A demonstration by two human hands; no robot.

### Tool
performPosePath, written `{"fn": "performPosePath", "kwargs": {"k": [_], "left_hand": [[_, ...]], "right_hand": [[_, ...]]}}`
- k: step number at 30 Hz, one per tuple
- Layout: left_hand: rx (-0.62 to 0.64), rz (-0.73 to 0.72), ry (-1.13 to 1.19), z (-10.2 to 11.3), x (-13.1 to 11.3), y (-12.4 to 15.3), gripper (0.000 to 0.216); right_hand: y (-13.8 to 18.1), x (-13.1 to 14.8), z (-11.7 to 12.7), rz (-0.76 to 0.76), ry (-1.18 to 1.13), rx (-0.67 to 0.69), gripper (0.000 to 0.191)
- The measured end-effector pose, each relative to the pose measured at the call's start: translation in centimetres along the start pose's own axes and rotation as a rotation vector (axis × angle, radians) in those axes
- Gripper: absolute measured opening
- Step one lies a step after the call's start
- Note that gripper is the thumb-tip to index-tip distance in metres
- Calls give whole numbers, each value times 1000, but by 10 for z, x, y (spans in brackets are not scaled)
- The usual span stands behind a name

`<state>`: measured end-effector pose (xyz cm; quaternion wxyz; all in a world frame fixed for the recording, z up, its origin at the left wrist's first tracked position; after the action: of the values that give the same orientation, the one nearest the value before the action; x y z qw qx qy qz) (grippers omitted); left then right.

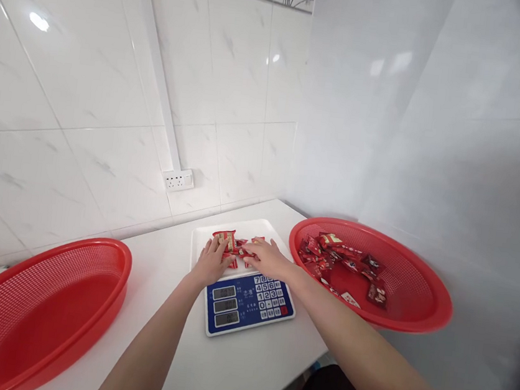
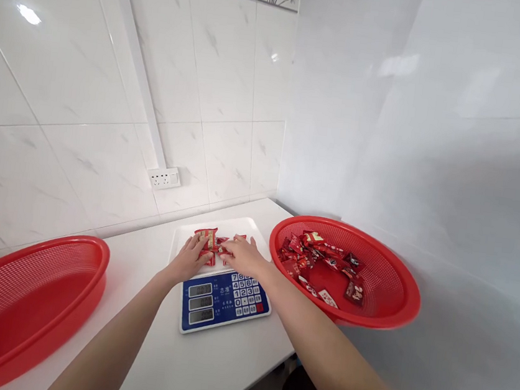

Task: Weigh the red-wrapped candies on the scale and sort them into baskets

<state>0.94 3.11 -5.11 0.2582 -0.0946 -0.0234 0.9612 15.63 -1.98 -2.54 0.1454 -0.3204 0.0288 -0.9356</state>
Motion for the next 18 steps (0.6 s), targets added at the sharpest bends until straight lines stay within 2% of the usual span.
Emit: {"fn": "performPosePath", "kwargs": {"k": [6,10,14,18], "left_hand": [[-6,36,49,10,7,11,65],[-31,25,98,17,1,27,65],[-45,14,146,26,-7,60,64],[-84,79,183,31,2,108,59]], "right_hand": [[12,-22,11,-146,87,-47,54],[15,-26,10,-145,79,-19,50],[32,-18,22,-111,83,-130,49],[78,-18,40,-103,135,-285,47]]}}
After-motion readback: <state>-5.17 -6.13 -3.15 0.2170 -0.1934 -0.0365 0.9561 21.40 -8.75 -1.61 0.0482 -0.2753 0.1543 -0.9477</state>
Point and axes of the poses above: each hand's wrist, its own y-axis away from the middle knuckle, its own z-axis out of the back of the hand, x = y × z, the point moved 6 cm from there along -y, towards the middle knuckle, and after that the axes turned 13 degrees about -y, right-handed, at the moved point
